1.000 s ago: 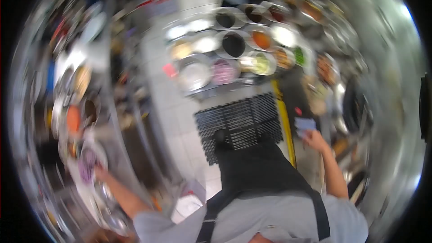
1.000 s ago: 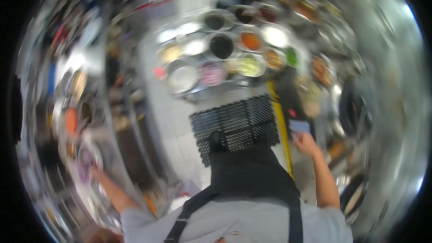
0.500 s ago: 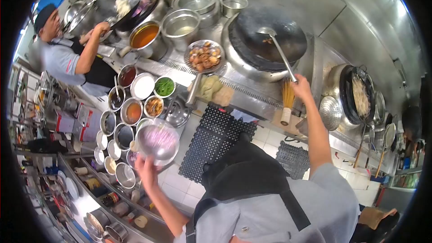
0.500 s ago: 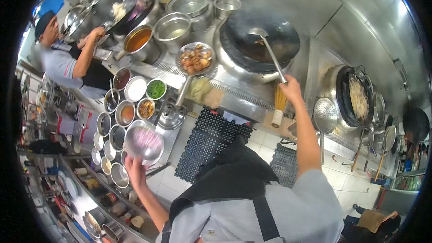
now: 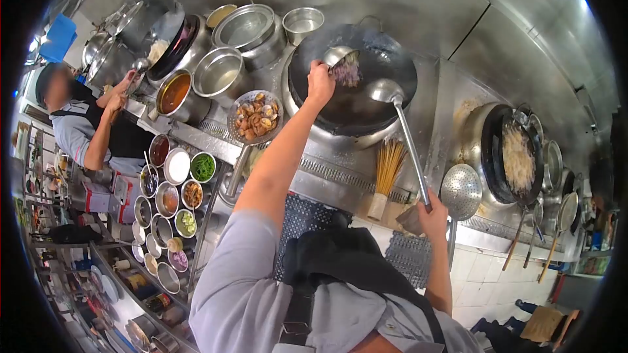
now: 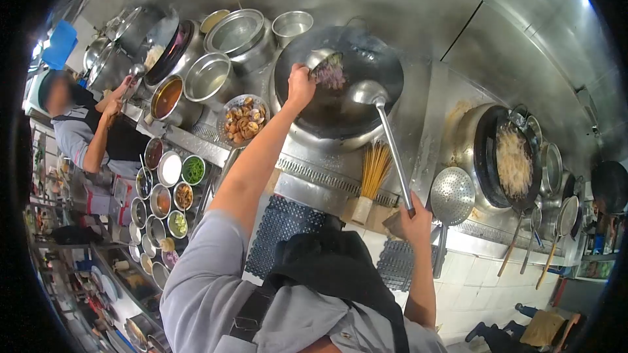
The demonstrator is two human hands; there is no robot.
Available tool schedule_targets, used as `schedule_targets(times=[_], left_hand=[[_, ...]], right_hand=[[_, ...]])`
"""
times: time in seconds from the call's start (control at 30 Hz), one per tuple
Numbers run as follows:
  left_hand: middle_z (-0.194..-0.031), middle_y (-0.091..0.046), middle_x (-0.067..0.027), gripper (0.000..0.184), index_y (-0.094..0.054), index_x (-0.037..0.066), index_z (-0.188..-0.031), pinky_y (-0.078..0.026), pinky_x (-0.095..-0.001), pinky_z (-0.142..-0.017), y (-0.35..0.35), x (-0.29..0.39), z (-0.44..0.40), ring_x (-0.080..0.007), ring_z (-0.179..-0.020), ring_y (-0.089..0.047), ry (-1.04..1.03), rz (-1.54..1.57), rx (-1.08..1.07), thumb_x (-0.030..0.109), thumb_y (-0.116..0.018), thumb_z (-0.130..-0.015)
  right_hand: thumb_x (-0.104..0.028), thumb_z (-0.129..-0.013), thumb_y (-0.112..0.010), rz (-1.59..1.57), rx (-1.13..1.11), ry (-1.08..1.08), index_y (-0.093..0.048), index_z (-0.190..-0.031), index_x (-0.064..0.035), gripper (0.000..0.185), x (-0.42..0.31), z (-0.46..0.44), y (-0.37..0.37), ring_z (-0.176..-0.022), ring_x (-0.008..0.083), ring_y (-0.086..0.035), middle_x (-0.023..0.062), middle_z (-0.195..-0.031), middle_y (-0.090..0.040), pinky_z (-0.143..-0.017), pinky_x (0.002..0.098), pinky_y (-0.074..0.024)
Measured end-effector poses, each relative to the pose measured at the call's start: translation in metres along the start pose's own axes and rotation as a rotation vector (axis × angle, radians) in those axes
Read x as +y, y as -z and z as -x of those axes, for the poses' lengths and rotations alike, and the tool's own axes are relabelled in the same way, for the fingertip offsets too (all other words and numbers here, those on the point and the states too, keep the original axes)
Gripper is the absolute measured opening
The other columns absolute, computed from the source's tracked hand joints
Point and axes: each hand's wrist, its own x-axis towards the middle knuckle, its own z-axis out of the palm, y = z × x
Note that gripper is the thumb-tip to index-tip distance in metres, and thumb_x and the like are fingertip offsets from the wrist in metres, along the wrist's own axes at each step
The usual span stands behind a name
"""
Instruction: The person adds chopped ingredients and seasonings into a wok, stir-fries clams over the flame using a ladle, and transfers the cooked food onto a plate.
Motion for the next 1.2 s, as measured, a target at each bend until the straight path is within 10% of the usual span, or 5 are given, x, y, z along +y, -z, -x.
schedule_targets(times=[0.43,0.53,0.73,1.0,1.2], left_hand=[[-0.145,-0.047,-0.0305,0.017,-0.063,-0.003,-0.098,-0.057,-0.0557,-0.081,0.029,0.023,-0.029,-0.0515,-0.089,-0.067,-0.36,-0.109,0.125,-0.004,-0.06,-0.082],[-0.145,-0.046,-0.0322,0.02,-0.064,-0.004,-0.1,-0.057,-0.0558,-0.086,-0.005,0.006,0.012,-0.0528,-0.096,-0.066,-0.195,-0.297,-0.296,-0.005,-0.06,-0.081],[-0.139,-0.05,-0.0336,0.016,-0.062,-0.003,-0.101,-0.054,-0.0577,-0.085,0.048,0.003,-0.022,-0.0531,-0.098,-0.065,-0.139,-0.076,0.258,-0.002,-0.056,-0.086],[-0.121,-0.061,-0.0353,0.01,-0.058,-0.007,-0.088,-0.05,-0.0533,-0.098,0.091,-0.014,0.049,-0.0543,-0.112,-0.058,0.053,-0.019,0.01,-0.003,-0.06,-0.078],[-0.081,-0.062,-0.0072,0.01,-0.063,-0.01,-0.09,-0.064,-0.0297,-0.059,0.277,-0.081,0.201,-0.0184,-0.067,-0.069,0.628,0.784,0.218,-0.005,-0.056,-0.085]], right_hand=[[-0.013,-0.087,-0.069,0.111,0.017,0.029,-0.06,-0.14,-0.0095,0.053,-0.007,-0.034,0.002,-0.072,0.0401,-0.066,0.0242,-0.082,-0.068,-0.071,0.0469,-0.0514],[-0.011,-0.085,-0.071,0.101,-0.021,-0.012,-0.061,-0.139,-0.0078,0.056,-0.008,-0.039,-0.009,-0.066,0.0354,-0.064,0.0243,-0.085,-0.069,-0.068,0.0425,-0.0514],[-0.009,-0.085,-0.071,0.062,-0.024,0.01,-0.06,-0.14,-0.0055,0.056,-0.003,-0.029,-0.013,-0.064,0.0291,-0.061,0.0243,-0.087,-0.069,-0.067,0.0391,-0.0505],[-0.013,-0.087,-0.07,0.052,-0.048,0.006,-0.059,-0.14,-0.0057,0.055,-0.012,-0.017,-0.041,-0.07,0.0352,-0.067,0.0205,-0.077,-0.067,-0.071,0.0451,-0.051],[-0.013,-0.091,-0.065,0.282,-0.042,0.288,-0.055,-0.14,0.0014,0.052,0.012,-0.026,-0.076,-0.076,0.0229,-0.068,0.0154,-0.084,-0.068,-0.069,0.0392,-0.0541]])
